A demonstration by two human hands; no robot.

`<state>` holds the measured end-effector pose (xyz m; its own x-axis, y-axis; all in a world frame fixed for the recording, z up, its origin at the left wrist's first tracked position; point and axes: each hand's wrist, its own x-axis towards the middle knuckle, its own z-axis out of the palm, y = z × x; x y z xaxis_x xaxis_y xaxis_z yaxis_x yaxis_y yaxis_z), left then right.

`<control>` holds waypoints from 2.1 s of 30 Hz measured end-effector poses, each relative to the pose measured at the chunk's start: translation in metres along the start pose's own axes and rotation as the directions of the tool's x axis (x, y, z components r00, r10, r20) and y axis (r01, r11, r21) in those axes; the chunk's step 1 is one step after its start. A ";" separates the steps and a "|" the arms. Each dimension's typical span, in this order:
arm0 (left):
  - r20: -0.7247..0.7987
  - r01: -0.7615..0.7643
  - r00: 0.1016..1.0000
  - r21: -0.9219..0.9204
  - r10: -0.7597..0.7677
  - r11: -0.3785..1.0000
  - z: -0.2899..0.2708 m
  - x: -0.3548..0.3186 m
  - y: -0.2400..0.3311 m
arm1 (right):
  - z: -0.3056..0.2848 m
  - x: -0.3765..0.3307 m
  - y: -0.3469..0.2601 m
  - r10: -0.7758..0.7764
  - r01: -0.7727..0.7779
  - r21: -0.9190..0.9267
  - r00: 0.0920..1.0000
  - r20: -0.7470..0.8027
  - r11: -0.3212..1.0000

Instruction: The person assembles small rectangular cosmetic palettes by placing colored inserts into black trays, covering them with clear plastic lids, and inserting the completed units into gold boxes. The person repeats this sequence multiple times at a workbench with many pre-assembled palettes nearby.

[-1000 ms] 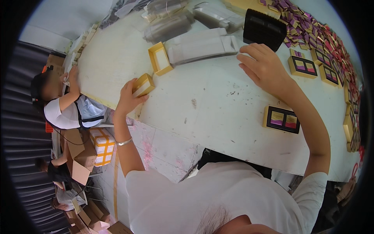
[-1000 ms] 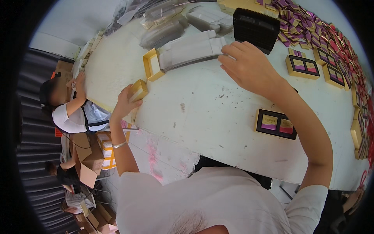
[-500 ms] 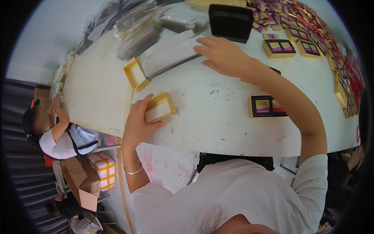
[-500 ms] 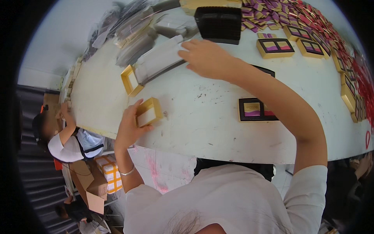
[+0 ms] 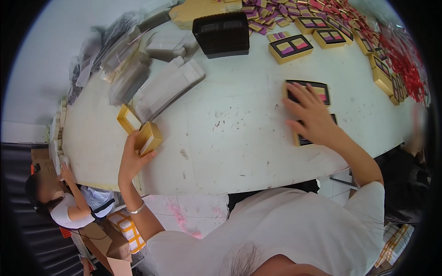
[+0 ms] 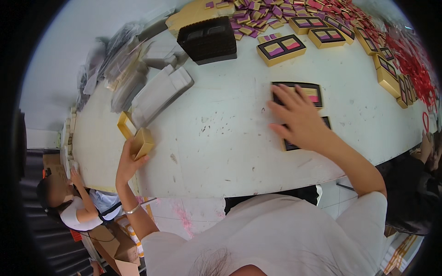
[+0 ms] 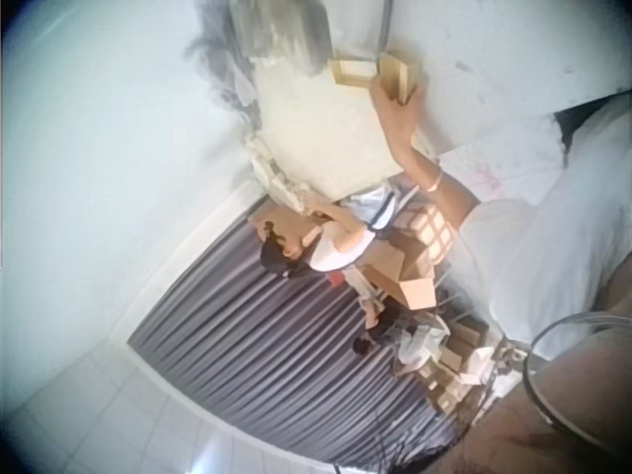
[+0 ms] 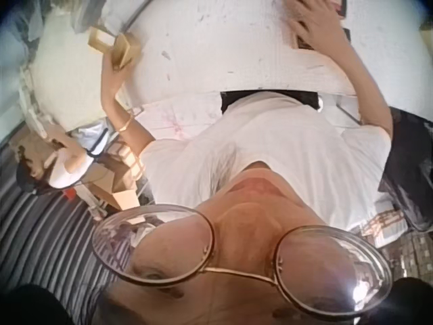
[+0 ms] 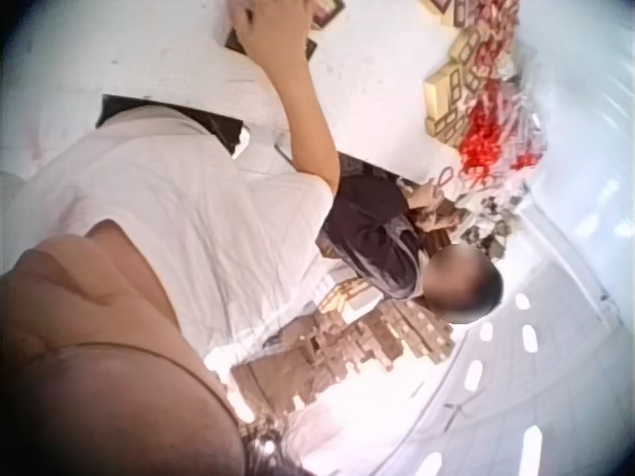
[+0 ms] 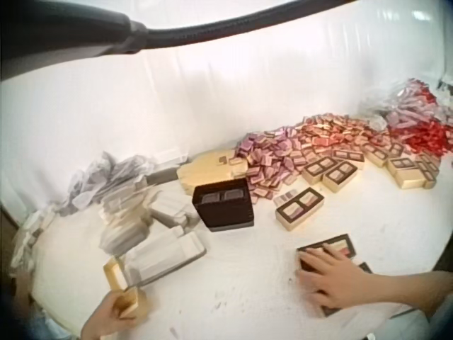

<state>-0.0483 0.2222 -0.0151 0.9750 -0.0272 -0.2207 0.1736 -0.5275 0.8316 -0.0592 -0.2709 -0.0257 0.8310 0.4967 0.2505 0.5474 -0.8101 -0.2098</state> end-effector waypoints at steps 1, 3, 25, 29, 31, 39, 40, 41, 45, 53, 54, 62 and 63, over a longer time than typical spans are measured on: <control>-0.008 -0.037 0.999 0.195 0.039 0.980 0.004 -0.004 0.004 | -0.006 -0.014 0.016 0.021 -0.021 0.019 1.000 -0.004 1.000; -0.007 -0.098 0.992 0.552 0.122 0.828 0.012 -0.020 0.021 | -0.026 -0.038 0.046 0.118 -0.118 -0.015 0.993 -0.002 0.993; 0.610 -0.768 0.585 0.205 0.534 0.607 0.198 -0.017 0.188 | -0.032 0.189 0.055 -0.252 0.145 -0.282 0.884 -0.393 0.948; 0.610 -0.828 0.560 0.403 0.561 0.390 0.186 -0.015 0.162 | -0.066 0.166 0.033 -0.200 0.258 0.065 0.863 -0.463 0.964; 0.613 -0.850 0.526 0.397 0.590 0.346 0.195 -0.018 0.145 | -0.071 0.132 0.020 0.073 0.098 0.587 0.963 -0.259 0.803; 0.328 -0.670 0.741 0.297 0.586 0.680 0.177 0.032 0.136 | -0.060 0.031 0.026 0.380 -0.587 0.806 0.765 0.521 0.078; 0.296 -0.600 0.798 0.296 0.526 0.743 0.176 0.042 0.135 | -0.059 0.030 0.027 0.386 -0.657 0.745 0.721 0.575 0.118; 0.354 -0.572 0.808 0.281 0.471 0.771 0.177 0.049 0.139 | -0.061 0.029 0.028 0.378 -0.670 0.729 0.716 0.587 0.139; 0.464 -0.635 0.730 0.190 0.501 0.749 0.195 0.070 0.142 | -0.064 0.033 0.025 0.340 -0.668 0.720 0.732 0.590 0.188; 0.529 -0.625 0.705 0.147 0.472 0.767 0.215 0.071 0.148 | -0.041 0.020 0.019 0.115 -0.124 0.268 0.992 0.048 0.955; 0.537 -0.619 0.704 0.142 0.465 0.773 0.215 0.071 0.149 | -0.044 0.015 0.020 0.039 -0.062 0.383 0.997 0.069 0.921; 0.553 -0.662 0.682 0.188 0.479 0.725 0.218 0.075 0.148 | -0.030 0.015 0.038 -0.132 -0.034 0.571 0.960 0.246 0.820; 0.559 -0.663 0.675 0.174 0.481 0.728 0.218 0.075 0.150 | -0.030 0.016 0.038 -0.131 -0.037 0.554 0.957 0.260 0.831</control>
<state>0.0207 -0.0441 -0.0182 0.6644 -0.7466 -0.0337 -0.5441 -0.5141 0.6631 -0.0285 -0.3029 -0.0009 0.7493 0.6619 0.0216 0.4791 -0.5192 -0.7077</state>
